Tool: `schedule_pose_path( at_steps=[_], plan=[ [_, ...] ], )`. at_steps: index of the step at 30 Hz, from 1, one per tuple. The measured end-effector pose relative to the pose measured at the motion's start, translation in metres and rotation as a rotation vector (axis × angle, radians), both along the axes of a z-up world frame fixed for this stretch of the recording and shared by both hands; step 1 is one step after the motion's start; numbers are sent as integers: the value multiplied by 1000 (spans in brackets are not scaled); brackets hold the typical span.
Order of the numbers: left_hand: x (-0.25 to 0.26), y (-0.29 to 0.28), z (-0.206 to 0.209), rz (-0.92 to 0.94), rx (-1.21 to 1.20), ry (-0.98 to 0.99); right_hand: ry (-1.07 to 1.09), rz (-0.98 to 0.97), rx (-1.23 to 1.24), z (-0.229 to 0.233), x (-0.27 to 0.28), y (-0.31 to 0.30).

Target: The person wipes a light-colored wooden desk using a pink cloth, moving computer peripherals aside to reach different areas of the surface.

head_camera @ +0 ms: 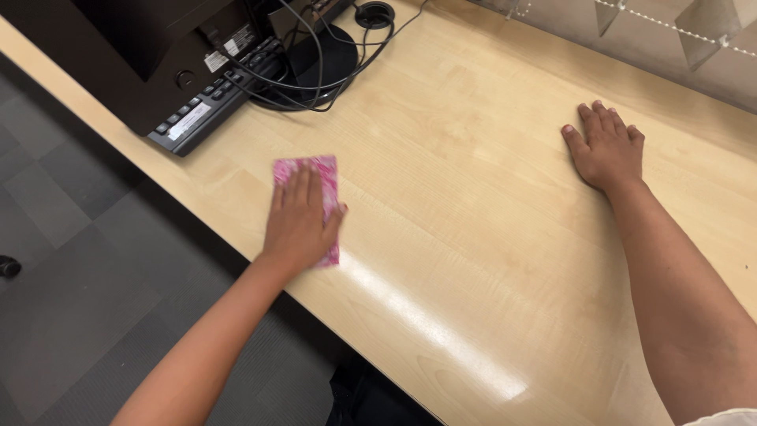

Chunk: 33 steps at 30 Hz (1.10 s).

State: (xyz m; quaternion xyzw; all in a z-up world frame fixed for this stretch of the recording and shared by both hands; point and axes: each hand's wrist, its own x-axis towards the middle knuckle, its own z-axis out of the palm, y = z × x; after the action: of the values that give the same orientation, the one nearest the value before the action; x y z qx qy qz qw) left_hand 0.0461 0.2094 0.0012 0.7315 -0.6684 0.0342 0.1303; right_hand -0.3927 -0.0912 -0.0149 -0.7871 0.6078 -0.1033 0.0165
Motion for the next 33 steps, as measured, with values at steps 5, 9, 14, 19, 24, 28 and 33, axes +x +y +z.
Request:
schedule_pose_path(
  at_steps=[5,9,14,19,24,28,33],
  plan=[
    [-38,40,12,-140,113,-25,-9,-30,21,0,1,0],
    [-83,51,21,-268,195,1,-24,-21,12,-4,0,-1],
    [-127,39,24,-419,190,-47,1,-40,23,-2,2,-2],
    [-140,-6,10,-427,116,-29,4,-51,39,0,3,-1],
    [-116,-73,-2,-252,138,25,-14,-31,38,4,1,2],
    [-49,-100,-6,-89,52,83,-15,-38,49,7,2,5],
    [-25,-113,-3,31,150,-8,-4,-41,32,8,4,4]
  ],
)
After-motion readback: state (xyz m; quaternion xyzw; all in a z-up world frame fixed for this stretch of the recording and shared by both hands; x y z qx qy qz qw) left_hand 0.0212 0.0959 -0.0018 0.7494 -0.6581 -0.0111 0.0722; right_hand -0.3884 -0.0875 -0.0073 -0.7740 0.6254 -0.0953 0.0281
